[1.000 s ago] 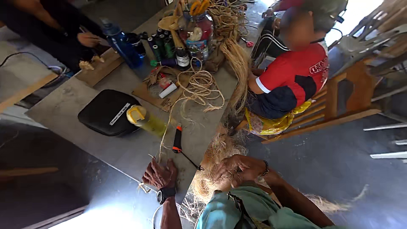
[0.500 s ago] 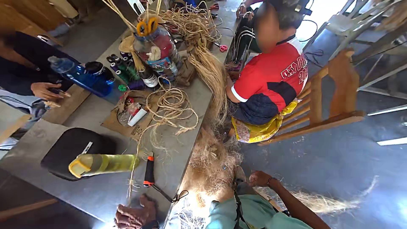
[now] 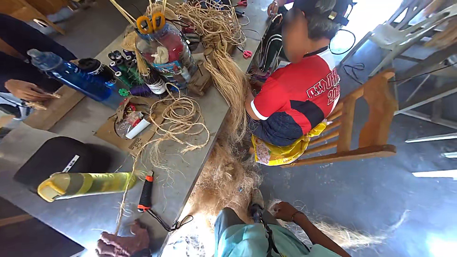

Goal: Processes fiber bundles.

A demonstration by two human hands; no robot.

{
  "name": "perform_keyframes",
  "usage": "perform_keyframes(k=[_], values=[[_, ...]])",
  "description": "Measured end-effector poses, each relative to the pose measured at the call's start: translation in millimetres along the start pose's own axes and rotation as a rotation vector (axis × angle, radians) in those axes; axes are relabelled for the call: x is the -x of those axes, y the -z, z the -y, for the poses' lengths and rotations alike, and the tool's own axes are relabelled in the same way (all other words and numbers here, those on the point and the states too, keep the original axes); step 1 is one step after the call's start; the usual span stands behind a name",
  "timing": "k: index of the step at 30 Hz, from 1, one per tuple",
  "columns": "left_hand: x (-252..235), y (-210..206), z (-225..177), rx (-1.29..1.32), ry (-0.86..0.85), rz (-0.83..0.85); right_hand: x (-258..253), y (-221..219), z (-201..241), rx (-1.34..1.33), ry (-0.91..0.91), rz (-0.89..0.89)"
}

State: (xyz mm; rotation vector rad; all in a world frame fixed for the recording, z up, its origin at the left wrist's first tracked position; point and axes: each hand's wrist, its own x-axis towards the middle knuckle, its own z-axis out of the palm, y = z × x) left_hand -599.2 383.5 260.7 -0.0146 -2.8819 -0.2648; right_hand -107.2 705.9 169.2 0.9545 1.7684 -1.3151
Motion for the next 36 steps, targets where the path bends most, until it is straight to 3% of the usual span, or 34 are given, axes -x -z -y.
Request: perform_keyframes(k=[4,11,36], values=[[-3,-11,10,-0.094,-0.008,-0.037,18,0,-15,-0.016,-0.089,0.005],[0,11,-10,0.002,0.052,0.076,20,-21,-36,-0.055,-0.125,0.016],[-5,7,-13,0.009,0.08,0.03,9,8,-23,-0.004,-0.093,0.051]])
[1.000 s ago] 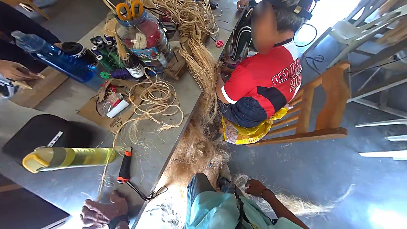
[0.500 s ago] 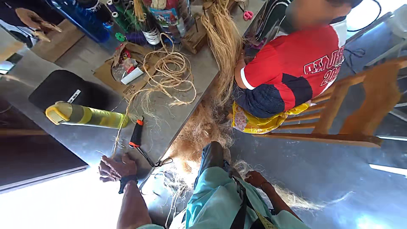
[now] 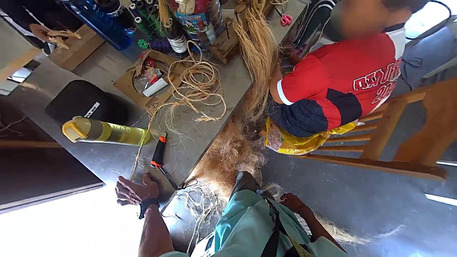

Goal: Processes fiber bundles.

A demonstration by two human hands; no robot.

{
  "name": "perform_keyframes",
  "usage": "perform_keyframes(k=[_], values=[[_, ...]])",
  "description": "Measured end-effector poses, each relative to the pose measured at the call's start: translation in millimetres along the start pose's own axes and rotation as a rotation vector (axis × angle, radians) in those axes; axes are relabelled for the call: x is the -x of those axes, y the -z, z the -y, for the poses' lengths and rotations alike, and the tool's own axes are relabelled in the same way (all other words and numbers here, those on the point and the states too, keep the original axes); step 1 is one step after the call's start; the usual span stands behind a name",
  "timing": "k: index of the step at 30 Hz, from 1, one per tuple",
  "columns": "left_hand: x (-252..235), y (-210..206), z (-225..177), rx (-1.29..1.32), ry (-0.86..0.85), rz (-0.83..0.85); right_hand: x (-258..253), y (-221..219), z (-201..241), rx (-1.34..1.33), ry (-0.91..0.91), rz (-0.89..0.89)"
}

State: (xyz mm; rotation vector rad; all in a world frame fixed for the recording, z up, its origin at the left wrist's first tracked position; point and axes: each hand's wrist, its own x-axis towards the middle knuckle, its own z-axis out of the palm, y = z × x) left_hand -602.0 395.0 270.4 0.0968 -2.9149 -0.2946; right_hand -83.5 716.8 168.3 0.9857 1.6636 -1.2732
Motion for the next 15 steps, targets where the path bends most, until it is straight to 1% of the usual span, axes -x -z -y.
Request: perform_keyframes(k=[4,13,15], values=[[0,-5,6,-0.015,0.005,-0.027,-8,4,0,0.03,-0.008,0.011],[0,-4,7,0.013,-0.014,-0.031,1,15,26,0.047,-0.008,0.028],[0,-5,9,0.022,-0.033,-0.06,2,16,28,0.04,-0.006,0.018]])
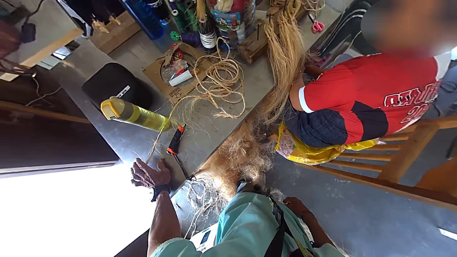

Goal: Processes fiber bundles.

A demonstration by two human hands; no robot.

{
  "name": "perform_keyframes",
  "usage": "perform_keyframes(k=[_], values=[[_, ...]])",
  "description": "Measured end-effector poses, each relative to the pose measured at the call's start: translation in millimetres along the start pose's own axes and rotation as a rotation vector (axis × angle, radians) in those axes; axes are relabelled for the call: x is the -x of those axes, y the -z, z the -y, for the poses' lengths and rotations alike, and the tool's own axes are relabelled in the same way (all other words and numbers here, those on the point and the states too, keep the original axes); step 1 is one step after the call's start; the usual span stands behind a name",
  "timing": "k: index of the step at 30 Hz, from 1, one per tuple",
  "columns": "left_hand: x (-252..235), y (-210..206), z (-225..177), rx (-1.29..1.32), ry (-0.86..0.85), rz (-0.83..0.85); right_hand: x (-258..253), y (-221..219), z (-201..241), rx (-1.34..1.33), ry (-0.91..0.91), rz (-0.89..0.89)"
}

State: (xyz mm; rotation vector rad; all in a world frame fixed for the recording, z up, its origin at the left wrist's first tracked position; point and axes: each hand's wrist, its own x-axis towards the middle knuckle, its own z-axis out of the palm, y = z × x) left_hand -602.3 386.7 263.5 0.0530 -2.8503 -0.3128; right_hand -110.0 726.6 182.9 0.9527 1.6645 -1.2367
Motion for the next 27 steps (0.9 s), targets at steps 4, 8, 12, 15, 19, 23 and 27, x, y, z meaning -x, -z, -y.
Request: perform_keyframes(k=[4,8,12,15,19,23,27], values=[[2,3,1,0.043,0.007,-0.029,3,2,-5,-0.019,-0.003,-0.022],[4,9,1,0.077,-0.015,-0.042,8,6,-10,-0.054,-0.027,-0.051],[7,28,2,0.105,-0.039,-0.038,-2,1,-30,-0.099,-0.052,-0.091],[13,42,7,0.148,-0.068,-0.097,3,1,-34,-0.135,-0.072,-0.094],[22,57,5,0.172,-0.071,-0.192,8,-4,-40,-0.18,-0.1,-0.086],[30,75,-29,0.289,-0.216,-0.255,7,-16,-56,-0.241,-0.145,-0.068],[42,87,-80,0.442,-0.428,-0.139,13,-28,-66,-0.318,-0.217,-0.064]])
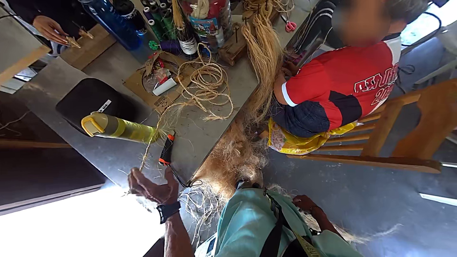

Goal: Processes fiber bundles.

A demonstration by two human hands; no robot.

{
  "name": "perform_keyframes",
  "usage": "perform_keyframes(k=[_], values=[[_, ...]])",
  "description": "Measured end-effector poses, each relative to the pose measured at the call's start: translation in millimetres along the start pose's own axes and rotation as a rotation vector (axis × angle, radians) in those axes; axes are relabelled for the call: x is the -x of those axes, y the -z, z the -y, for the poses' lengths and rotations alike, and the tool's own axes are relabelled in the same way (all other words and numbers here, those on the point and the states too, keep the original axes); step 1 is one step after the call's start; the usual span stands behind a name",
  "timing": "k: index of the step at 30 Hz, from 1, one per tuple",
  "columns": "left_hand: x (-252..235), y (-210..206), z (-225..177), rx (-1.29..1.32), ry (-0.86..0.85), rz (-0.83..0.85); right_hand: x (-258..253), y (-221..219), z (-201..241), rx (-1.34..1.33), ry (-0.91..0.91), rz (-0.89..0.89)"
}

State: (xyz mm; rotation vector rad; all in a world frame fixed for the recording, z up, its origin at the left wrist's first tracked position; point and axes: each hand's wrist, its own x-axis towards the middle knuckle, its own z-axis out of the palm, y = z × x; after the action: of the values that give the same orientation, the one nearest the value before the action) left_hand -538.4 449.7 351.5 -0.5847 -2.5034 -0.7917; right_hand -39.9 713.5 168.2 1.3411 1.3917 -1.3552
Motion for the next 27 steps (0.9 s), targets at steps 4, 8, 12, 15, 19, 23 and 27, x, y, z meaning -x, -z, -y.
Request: perform_keyframes(k=[4,8,12,15,19,23,27], values=[[0,-35,-40,0.161,-0.09,0.144,5,-9,-10,-0.075,-0.036,-0.017],[7,-78,-68,0.311,-0.103,0.367,14,-25,-17,-0.181,-0.058,-0.045],[19,-120,-97,0.371,-0.142,0.485,33,-46,-21,-0.282,-0.088,-0.067],[24,-137,-116,0.295,-0.135,0.595,45,-62,-28,-0.36,-0.076,-0.113],[35,-148,-130,0.063,-0.076,0.736,59,-78,-46,-0.51,-0.127,-0.121],[53,-169,-128,-0.155,-0.103,0.701,50,-80,-70,-0.61,-0.154,-0.122],[64,-192,-112,-0.342,-0.197,0.642,29,-74,-87,-0.634,-0.117,-0.08]])
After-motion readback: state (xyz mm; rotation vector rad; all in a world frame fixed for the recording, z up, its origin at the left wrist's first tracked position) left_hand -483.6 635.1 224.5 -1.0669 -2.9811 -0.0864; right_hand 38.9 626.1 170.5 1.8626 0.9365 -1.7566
